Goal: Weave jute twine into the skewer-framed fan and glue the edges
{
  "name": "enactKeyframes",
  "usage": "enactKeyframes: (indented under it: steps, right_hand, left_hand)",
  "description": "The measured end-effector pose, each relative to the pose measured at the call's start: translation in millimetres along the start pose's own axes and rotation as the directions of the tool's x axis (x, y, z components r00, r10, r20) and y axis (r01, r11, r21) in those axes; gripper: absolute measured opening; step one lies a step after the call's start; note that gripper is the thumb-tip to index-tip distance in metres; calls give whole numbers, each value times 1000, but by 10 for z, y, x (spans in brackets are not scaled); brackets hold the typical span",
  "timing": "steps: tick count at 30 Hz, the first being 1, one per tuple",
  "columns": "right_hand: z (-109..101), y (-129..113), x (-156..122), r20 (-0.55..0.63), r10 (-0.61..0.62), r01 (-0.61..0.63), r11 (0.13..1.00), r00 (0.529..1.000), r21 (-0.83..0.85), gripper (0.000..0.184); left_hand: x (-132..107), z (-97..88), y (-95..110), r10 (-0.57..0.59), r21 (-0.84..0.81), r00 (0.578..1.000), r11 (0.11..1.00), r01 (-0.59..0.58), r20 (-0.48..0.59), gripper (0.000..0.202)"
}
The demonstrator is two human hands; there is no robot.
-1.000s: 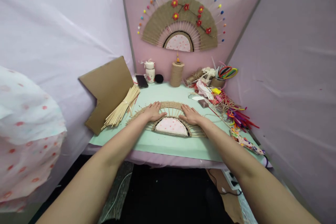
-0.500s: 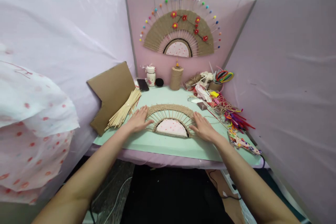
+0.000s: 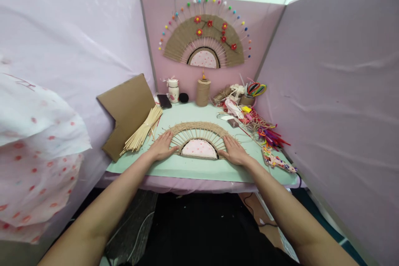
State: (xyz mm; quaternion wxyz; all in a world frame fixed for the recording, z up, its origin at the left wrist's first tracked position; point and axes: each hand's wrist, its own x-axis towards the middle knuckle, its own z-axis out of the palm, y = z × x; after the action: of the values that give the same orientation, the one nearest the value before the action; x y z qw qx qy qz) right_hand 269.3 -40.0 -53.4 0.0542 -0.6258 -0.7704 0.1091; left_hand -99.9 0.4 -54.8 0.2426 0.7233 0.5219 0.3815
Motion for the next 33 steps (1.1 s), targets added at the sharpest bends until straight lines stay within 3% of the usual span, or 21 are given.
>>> enactKeyframes:
  steps: [5,9,13,15,16,19,23,27,33]
  right_hand:
    - [48,-4,-15,-56,-12,14,999,998,36,88]
    - [-14,53,-40,-131,-13,25,996,991,89,82]
    - [-248,84,129,-218,-27,57,989,976,134,74]
    - [-345,25,336,-221,-77,107,986,972,131,73]
    - [-368,-22,458,-205,-106,133,983,973,123,75]
    - [-318,-170,790,-97,-177,186,978,979,93,86]
    - [-113,-227,974,45,-183,180,982,982,53,92]
    - [-83,-196,993,116,-162,160,987,980,27,93]
    - [-284,-314,1142,103,-195,195,981,975,17,93]
  left_hand:
    - [-44,-7,46,-5,127,996,992,-6,84,76]
    - [-4,-135,102,-29,249,984,968,-16,177,86]
    - [296,-278,288,-35,341,983,940,-30,181,86]
    - [505,-234,423,18,448,974,886,-120,226,80]
    - [600,-175,482,36,507,952,840,-193,303,79]
    - [788,86,549,20,520,910,815,-255,415,80]
    - [820,356,386,-38,526,865,807,-269,500,84]
    - [833,390,266,-64,532,849,803,-269,525,84]
    - [1009,314,390,-37,536,848,790,-300,529,84]
